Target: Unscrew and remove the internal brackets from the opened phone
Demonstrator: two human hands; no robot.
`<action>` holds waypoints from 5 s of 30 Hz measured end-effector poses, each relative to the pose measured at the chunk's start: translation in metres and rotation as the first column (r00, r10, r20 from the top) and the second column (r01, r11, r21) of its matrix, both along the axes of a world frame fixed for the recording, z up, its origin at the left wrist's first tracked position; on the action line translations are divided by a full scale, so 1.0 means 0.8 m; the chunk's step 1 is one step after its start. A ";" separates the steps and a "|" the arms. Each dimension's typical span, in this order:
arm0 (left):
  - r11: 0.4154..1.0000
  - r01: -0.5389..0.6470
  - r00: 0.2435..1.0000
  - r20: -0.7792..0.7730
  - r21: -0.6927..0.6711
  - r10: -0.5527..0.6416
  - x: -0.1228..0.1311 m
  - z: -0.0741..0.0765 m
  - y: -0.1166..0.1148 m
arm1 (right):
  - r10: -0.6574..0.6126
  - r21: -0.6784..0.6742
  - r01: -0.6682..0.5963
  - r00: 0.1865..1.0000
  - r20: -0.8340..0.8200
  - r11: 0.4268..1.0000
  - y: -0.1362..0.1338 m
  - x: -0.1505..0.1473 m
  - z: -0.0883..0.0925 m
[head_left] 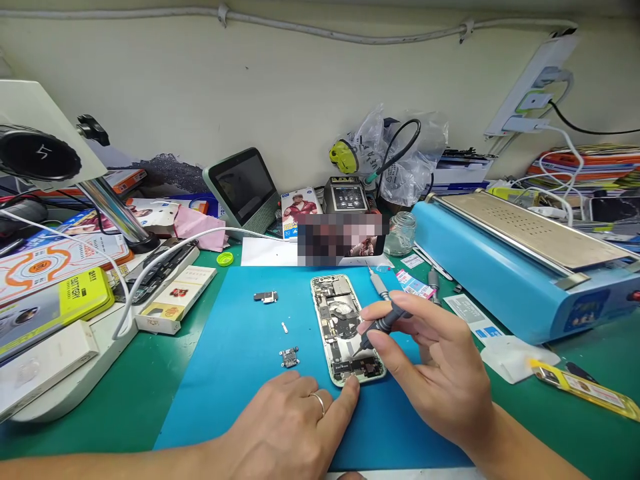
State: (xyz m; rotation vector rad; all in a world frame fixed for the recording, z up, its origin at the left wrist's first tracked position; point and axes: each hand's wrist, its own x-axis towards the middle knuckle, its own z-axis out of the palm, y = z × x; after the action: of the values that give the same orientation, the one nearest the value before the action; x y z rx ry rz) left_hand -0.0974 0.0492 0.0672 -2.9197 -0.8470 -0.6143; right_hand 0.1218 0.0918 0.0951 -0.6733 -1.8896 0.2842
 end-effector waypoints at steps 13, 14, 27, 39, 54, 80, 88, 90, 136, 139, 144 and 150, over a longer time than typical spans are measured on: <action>1.000 0.007 1.000 0.022 0.009 -0.008 0.001 0.000 -0.002 | 0.002 -0.016 -0.002 1.000 -0.010 1.000 0.000 0.000 -0.001; 1.000 0.006 1.000 0.022 0.012 -0.006 0.001 0.001 -0.002 | -0.001 -0.016 0.001 1.000 -0.011 1.000 0.000 0.000 -0.001; 1.000 -0.008 0.999 -0.033 -0.022 0.007 0.000 -0.001 -0.003 | 0.007 -0.024 -0.007 1.000 -0.014 1.000 0.000 -0.002 0.002; 1.000 -0.006 1.000 -0.011 -0.029 0.006 0.002 0.001 -0.001 | 0.011 -0.035 -0.012 0.999 -0.031 0.999 0.000 -0.002 0.000; 0.996 -0.004 1.000 -0.025 -0.087 0.002 0.001 0.006 -0.005 | 0.000 -0.035 -0.001 1.000 -0.025 0.999 -0.001 -0.004 0.000; 0.940 -0.036 0.997 -0.083 -0.340 0.008 -0.006 0.039 -0.014 | 0.036 -0.044 -0.036 0.999 0.009 0.998 -0.003 -0.002 -0.005; 0.947 -0.023 0.997 -0.072 -0.321 0.000 -0.007 0.040 -0.014 | 0.030 -0.075 -0.029 0.999 0.016 0.997 -0.001 -0.004 -0.007; 0.945 -0.024 0.997 -0.078 -0.327 -0.002 -0.008 0.041 -0.015 | 0.037 -0.079 -0.037 0.999 0.008 0.996 -0.002 -0.003 -0.007; 0.984 -0.017 0.999 -0.035 -0.175 0.011 -0.003 0.023 -0.010 | -0.027 0.225 -0.016 0.982 0.187 0.974 0.002 0.001 0.017; 0.974 -0.026 0.998 -0.069 -0.227 0.010 -0.003 0.025 -0.011 | 0.008 0.204 -0.046 0.983 0.181 0.978 0.003 -0.001 0.018; 0.946 -0.052 0.992 -0.129 -0.320 0.011 -0.005 0.035 -0.012 | 0.038 0.172 -0.067 0.985 0.167 0.983 0.004 -0.003 0.019; 0.928 -0.047 0.993 -0.119 -0.371 0.002 -0.004 0.044 -0.012 | 0.008 0.134 -0.032 0.984 0.175 0.990 0.003 -0.002 0.018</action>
State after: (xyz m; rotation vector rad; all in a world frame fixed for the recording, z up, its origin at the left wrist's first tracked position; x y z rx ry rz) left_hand -0.1010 0.0394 0.1020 -3.2313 -1.0916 -0.3003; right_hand 0.1199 0.0940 0.1092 -0.6022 -2.0633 0.1095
